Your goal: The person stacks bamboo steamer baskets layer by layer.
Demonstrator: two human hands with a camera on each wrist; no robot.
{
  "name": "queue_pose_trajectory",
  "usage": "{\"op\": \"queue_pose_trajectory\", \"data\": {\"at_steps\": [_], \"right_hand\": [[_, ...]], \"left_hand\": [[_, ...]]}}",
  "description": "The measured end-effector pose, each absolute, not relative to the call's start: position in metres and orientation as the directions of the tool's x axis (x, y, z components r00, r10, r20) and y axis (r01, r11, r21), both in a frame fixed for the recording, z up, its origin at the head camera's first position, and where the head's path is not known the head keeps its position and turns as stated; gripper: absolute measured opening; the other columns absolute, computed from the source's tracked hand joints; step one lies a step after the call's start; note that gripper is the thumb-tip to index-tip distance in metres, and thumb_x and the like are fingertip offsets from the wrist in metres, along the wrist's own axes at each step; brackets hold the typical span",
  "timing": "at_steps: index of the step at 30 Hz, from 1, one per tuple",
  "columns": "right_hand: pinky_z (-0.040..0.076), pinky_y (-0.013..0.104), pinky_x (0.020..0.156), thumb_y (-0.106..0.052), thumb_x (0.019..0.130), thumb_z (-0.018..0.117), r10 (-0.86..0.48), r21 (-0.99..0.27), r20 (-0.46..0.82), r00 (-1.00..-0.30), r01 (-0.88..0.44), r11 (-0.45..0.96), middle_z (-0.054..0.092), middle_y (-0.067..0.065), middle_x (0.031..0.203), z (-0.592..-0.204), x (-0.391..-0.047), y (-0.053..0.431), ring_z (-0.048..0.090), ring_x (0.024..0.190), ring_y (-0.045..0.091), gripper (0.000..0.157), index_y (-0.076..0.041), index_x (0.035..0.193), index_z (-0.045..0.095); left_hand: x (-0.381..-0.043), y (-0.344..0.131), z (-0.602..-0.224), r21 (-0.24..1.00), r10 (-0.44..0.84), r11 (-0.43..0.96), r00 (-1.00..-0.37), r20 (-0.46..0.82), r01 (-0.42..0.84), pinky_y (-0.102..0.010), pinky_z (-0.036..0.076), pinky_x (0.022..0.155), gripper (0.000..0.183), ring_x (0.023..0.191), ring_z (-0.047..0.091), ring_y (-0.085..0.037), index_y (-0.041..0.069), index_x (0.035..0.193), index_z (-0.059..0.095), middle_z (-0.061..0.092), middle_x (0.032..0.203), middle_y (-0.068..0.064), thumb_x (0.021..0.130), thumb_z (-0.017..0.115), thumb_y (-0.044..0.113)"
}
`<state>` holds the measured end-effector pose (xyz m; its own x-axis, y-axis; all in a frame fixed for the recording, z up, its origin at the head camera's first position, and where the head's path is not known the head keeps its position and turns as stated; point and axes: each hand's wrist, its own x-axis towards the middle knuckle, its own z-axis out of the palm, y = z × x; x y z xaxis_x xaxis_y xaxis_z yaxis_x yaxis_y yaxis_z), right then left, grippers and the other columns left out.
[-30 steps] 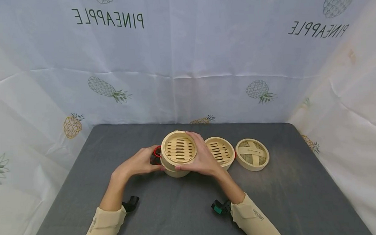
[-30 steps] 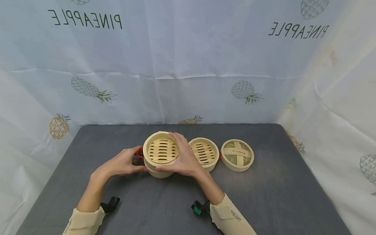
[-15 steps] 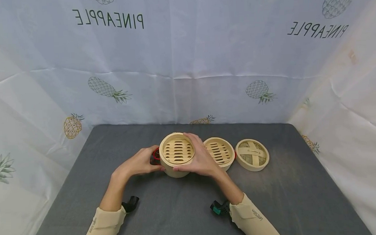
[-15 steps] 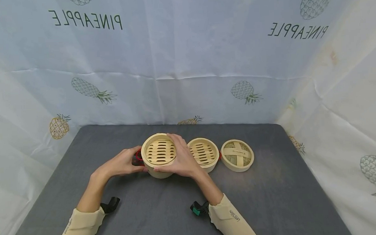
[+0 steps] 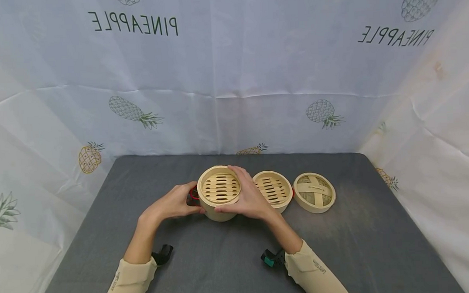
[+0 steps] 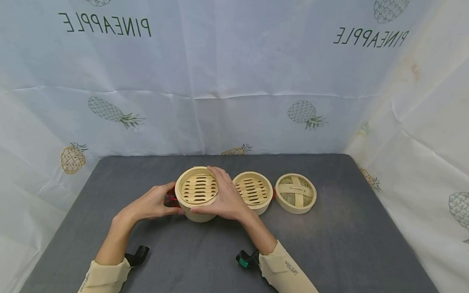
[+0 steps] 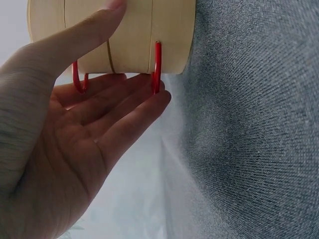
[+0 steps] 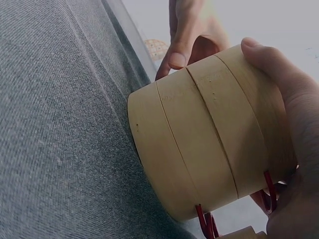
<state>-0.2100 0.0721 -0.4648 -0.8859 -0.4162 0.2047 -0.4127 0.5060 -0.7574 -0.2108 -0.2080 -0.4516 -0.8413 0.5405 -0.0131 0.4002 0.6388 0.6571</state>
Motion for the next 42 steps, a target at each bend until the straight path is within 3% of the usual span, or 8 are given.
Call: {"op": "queue_pose_trajectory", "data": {"at_steps": [16,30,33,38,42], "right_hand": [[0.038,0.063,0.128,-0.047,0.076,0.097,-0.439,-0.757,0.199,-0.876,-0.422,0.499,0.030,0.001,0.177,-0.466,-0.210,0.073,0.032,0.165,0.028,0.123,-0.032,0.173,0.023],[0.037,0.063,0.129,-0.047,0.078,0.097,-0.453,-0.751,0.183,-0.872,-0.421,0.508,0.025,0.006,0.180,-0.463,-0.209,0.075,0.031,0.166,0.029,0.125,-0.030,0.174,0.019],[0.036,0.064,0.129,-0.055,0.078,0.095,-0.465,-0.747,0.181,-0.867,-0.429,0.509,0.023,0.008,0.180,-0.463,-0.209,0.077,0.030,0.167,0.031,0.127,-0.029,0.175,0.017],[0.038,0.067,0.127,-0.086,0.073,0.081,-0.468,-0.746,0.189,-0.863,-0.436,0.504,0.022,0.007,0.181,-0.463,-0.210,0.083,0.031,0.166,0.034,0.133,-0.030,0.175,0.016],[0.039,0.068,0.125,-0.090,0.071,0.078,-0.463,-0.750,0.204,-0.862,-0.442,0.492,0.024,0.009,0.180,-0.461,-0.211,0.089,0.034,0.164,0.037,0.135,-0.029,0.175,0.017]], "left_hand": [[-0.210,-0.208,-0.453,0.646,0.539,0.646,-0.842,-0.009,0.407,-0.045,0.064,0.093,0.074,0.109,0.076,-0.026,-0.004,0.145,0.058,0.075,0.124,-0.015,0.089,0.092,0.029],[-0.212,-0.209,-0.456,0.642,0.538,0.645,-0.843,0.003,0.414,-0.039,0.063,0.089,0.073,0.105,0.075,-0.022,-0.004,0.145,0.059,0.077,0.120,-0.012,0.089,0.092,0.030],[-0.212,-0.210,-0.456,0.646,0.539,0.641,-0.842,0.004,0.414,-0.039,0.063,0.090,0.073,0.106,0.075,-0.021,-0.003,0.145,0.059,0.077,0.120,-0.011,0.089,0.092,0.031],[-0.212,-0.210,-0.456,0.654,0.543,0.633,-0.840,0.005,0.413,-0.039,0.063,0.090,0.073,0.106,0.075,-0.021,-0.003,0.145,0.059,0.076,0.120,-0.011,0.089,0.092,0.031],[-0.212,-0.209,-0.456,0.655,0.545,0.630,-0.838,0.009,0.417,-0.040,0.064,0.090,0.073,0.107,0.075,-0.023,-0.004,0.145,0.059,0.076,0.121,-0.012,0.089,0.092,0.031]]}}
